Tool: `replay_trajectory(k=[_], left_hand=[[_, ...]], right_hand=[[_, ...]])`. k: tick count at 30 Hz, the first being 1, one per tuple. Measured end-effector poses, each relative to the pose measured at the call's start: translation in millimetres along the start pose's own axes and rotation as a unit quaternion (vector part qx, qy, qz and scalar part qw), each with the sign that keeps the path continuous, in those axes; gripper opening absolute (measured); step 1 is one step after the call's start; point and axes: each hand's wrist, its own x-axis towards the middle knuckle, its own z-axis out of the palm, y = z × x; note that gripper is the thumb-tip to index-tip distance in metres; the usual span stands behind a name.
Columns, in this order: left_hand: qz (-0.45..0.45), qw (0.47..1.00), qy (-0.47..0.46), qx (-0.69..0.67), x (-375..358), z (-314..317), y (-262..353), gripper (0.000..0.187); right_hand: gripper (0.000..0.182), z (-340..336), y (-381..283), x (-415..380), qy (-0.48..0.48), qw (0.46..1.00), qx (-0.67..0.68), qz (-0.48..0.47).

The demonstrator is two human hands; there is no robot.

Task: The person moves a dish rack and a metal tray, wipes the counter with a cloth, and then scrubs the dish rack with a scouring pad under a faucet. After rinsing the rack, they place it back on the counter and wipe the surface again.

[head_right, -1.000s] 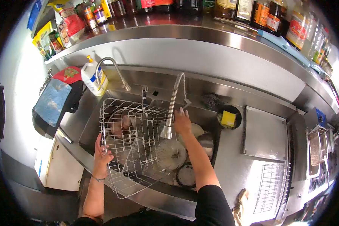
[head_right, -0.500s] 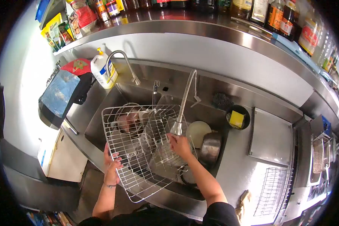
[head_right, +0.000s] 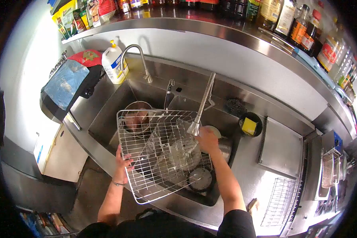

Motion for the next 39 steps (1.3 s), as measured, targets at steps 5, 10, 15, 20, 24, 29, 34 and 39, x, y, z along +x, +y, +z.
replay_trajectory(k=[5,10,15,20,24,29,34,39], left_hand=[[-0.006,0.995,-0.077,-0.062,27.6,-51.7,-15.9,0.091],[0.004,0.985,-0.155,-0.07,51.4,-38.9,-21.1,0.098],[0.125,0.964,-0.234,0.008,60.6,-5.8,-21.8,0.099],[0.135,0.951,-0.275,0.046,71.7,-22.2,-21.9,0.1],[0.06,0.966,-0.242,0.075,64.6,-30.3,-17.6,0.105],[0.046,0.96,-0.266,0.07,81.1,-21.2,-17.6,0.094],[0.013,0.957,-0.281,0.063,107.3,-1.5,-9.0,0.087],[0.065,0.953,-0.28,0.093,91.2,5.0,-1.1,0.093]], right_hand=[[0.058,-0.8,18.5,-51.2,0.075,0.962,0.261,0.041],[0.044,3.9,66.4,-62.9,0.108,0.933,0.24,0.246],[0.028,25.0,76.0,-82.0,0.257,0.894,0.261,0.259],[0.025,35.3,41.8,-107.4,0.227,0.812,0.409,0.35],[0.019,48.3,49.6,-122.4,0.215,0.712,0.54,0.394],[0.023,22.1,18.3,-132.6,0.232,0.658,0.547,0.463],[0.024,48.4,33.6,-156.6,0.191,0.694,0.511,0.471],[0.018,69.7,47.0,-162.8,0.192,0.736,0.5,0.415]])
